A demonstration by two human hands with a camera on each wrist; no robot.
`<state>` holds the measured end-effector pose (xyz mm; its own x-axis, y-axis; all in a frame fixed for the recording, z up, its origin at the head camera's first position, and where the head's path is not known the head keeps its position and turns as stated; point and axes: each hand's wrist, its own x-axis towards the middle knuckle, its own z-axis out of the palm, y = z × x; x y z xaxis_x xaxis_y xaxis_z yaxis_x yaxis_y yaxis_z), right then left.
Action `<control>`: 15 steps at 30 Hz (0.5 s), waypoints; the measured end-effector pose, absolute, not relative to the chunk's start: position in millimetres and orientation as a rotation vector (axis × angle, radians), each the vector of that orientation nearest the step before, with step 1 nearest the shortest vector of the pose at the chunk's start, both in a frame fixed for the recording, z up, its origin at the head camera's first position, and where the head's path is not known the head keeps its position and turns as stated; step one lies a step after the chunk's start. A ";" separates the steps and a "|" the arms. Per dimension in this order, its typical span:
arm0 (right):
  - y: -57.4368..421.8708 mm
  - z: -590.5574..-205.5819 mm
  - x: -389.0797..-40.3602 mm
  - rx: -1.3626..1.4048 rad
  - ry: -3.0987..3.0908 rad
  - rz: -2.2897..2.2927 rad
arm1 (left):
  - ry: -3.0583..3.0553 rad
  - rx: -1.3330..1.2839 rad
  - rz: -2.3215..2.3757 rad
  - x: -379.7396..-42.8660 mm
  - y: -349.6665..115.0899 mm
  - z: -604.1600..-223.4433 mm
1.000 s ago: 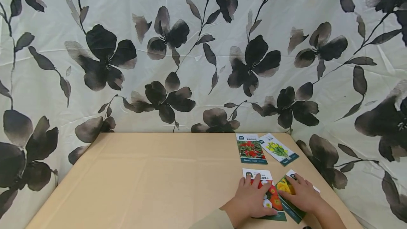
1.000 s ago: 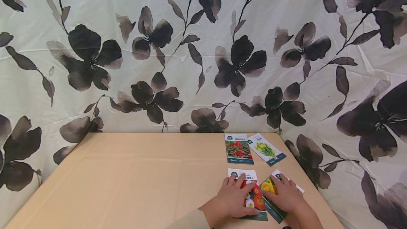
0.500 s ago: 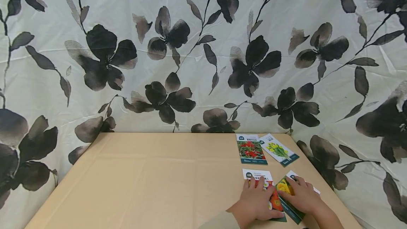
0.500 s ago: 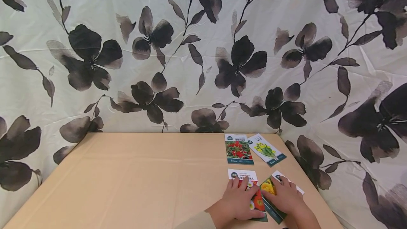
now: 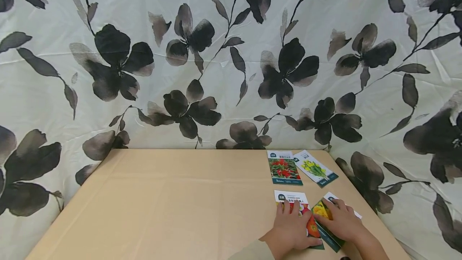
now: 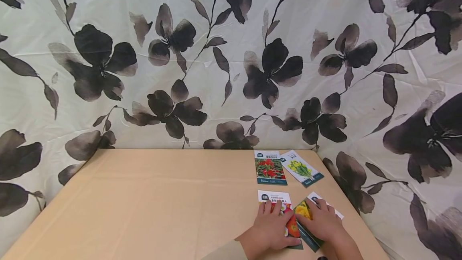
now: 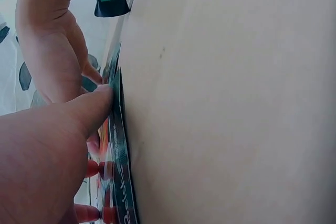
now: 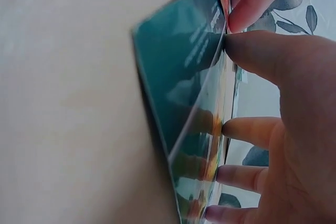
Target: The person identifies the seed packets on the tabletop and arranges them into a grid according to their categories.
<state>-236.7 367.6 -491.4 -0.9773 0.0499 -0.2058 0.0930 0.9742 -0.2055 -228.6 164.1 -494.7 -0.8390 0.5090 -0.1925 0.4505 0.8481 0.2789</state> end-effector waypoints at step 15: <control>361.9 -486.0 -235.5 0.138 2.906 -0.331 | 2.797 0.734 0.318 -231.5 164.9 -500.0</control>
<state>-235.5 361.9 -486.0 -0.9730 0.0683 -0.2204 0.1161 0.9704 -0.2117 -231.5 164.9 -500.0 -0.8476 0.5038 -0.1666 0.4535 0.8508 0.2654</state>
